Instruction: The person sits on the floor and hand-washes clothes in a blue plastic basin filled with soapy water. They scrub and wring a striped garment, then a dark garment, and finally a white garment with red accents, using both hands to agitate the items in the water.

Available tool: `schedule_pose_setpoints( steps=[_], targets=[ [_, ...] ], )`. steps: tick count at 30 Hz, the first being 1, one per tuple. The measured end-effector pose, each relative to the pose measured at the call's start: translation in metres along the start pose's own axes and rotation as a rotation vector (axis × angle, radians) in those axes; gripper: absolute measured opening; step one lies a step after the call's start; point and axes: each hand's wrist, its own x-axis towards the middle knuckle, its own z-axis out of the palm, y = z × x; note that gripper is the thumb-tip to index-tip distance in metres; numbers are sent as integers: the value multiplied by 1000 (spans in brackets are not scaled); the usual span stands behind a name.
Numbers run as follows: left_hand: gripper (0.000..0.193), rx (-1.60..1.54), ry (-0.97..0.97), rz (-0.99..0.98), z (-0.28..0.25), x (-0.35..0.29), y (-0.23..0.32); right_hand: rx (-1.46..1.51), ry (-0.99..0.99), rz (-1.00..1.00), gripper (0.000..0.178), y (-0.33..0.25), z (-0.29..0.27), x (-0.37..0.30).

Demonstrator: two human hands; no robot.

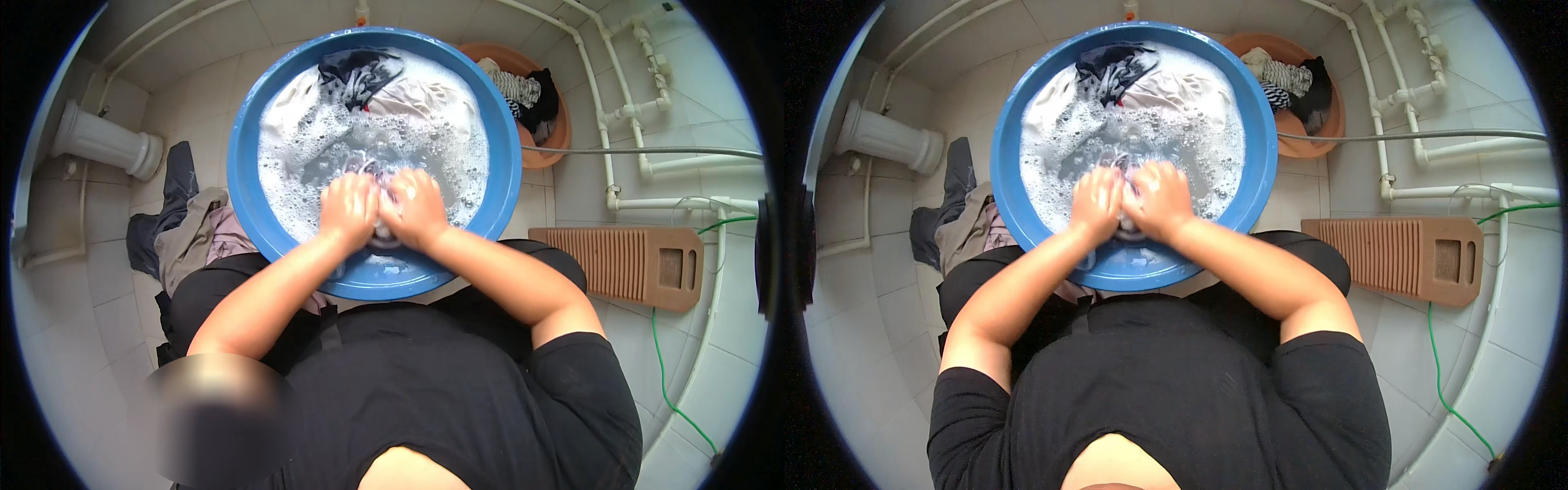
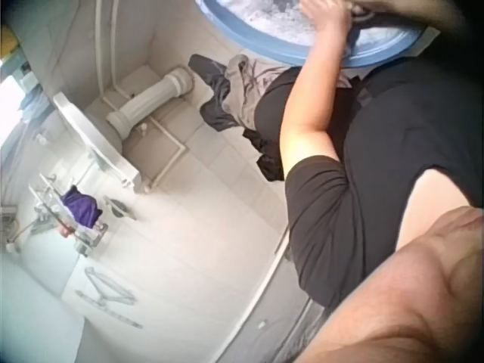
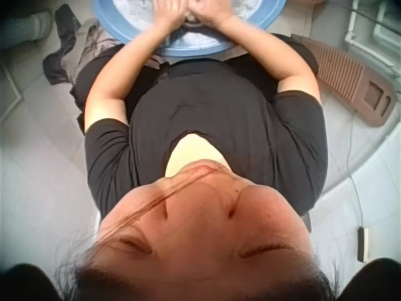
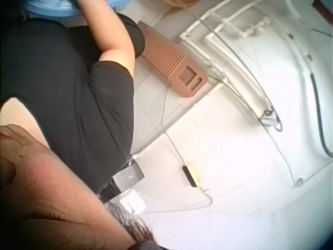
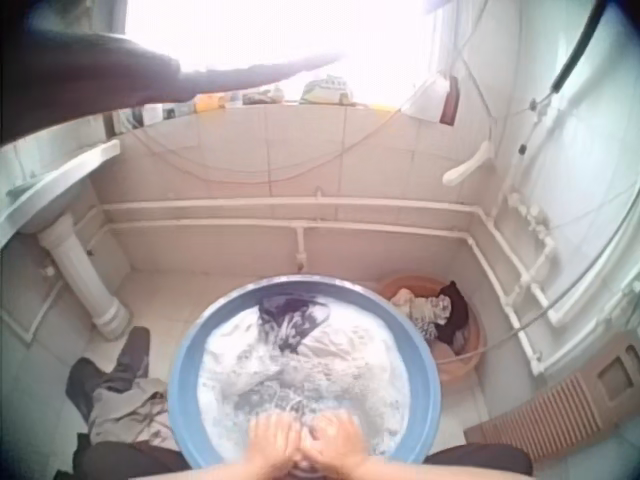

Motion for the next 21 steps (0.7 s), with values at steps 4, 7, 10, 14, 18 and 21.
schedule_pose_setpoints(
  steps=[4,7,10,14,18,21],
  targets=[
    [34,-89,-157,-311,1,50,-13,45,-343,376,43,20,10,61],
    [39,159,-281,-374,-10,60,2,-98,-266,332,47,34,19,64],
    [40,-207,-221,-363,12,29,-22,45,-275,199,45,29,3,37],
    [29,-237,84,12,-17,-15,14,62,-66,-111,32,3,-14,-13],
    [24,-308,17,-100,-10,2,15,68,-109,-57,24,-1,-9,0],
    [32,-335,-66,-213,8,32,-14,257,-286,136,33,19,11,47]
  ],
)
